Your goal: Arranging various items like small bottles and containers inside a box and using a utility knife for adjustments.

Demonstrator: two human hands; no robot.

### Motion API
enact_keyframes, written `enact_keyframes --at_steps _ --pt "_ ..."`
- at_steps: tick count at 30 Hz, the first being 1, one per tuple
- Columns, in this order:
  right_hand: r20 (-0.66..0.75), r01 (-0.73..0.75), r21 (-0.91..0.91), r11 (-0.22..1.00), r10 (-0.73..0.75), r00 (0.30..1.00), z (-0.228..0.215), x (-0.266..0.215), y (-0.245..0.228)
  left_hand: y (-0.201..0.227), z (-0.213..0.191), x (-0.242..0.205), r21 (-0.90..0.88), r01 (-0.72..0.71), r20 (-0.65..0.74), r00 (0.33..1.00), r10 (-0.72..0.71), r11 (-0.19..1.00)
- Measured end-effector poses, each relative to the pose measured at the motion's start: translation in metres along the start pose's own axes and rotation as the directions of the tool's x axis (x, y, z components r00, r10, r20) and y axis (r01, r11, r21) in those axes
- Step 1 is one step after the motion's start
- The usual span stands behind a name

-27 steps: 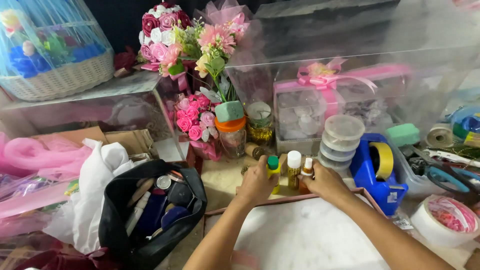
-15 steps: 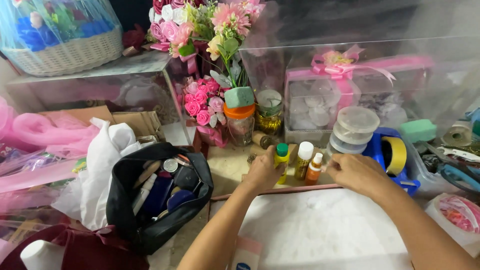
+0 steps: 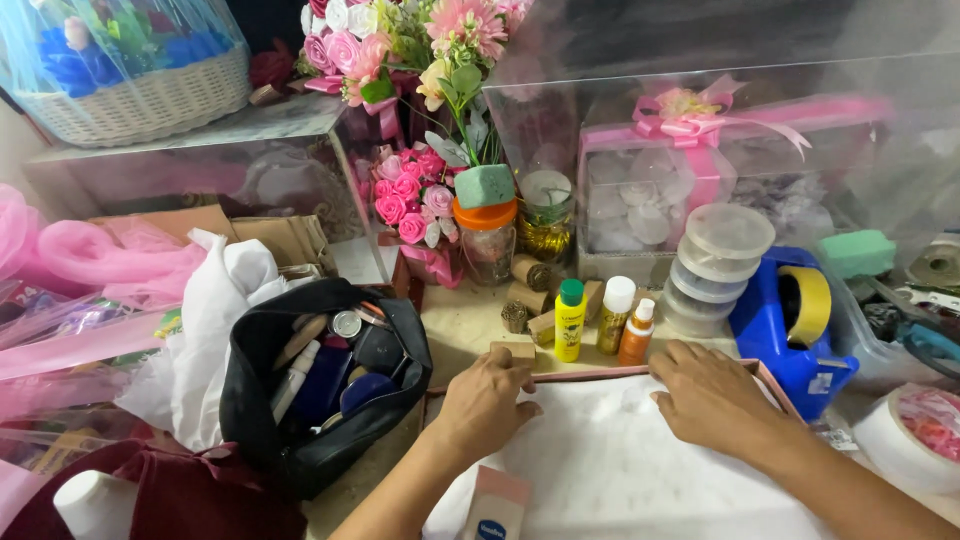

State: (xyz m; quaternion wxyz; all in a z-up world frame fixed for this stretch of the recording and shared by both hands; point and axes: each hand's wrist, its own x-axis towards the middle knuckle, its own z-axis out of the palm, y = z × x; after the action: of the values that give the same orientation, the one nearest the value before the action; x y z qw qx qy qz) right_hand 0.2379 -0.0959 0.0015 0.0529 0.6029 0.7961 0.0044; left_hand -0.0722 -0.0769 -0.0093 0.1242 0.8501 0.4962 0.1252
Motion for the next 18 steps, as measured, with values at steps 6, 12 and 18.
enact_keyframes --at_steps 6,12,18 --pt "-0.204 0.082 0.007 0.997 -0.079 0.976 0.020 0.003 -0.016 -0.019 0.034 0.006 0.027 -0.106 -0.220 0.969 0.109 0.994" --pt "-0.294 0.128 -0.084 0.988 -0.148 0.944 0.022 0.000 -0.018 -0.027 0.051 0.009 0.155 -0.162 -0.268 0.942 0.200 0.974" --pt "-0.277 0.099 -0.143 0.985 -0.136 0.951 0.023 0.004 -0.022 -0.013 0.032 -0.002 0.023 -0.229 -0.337 0.914 0.223 0.973"
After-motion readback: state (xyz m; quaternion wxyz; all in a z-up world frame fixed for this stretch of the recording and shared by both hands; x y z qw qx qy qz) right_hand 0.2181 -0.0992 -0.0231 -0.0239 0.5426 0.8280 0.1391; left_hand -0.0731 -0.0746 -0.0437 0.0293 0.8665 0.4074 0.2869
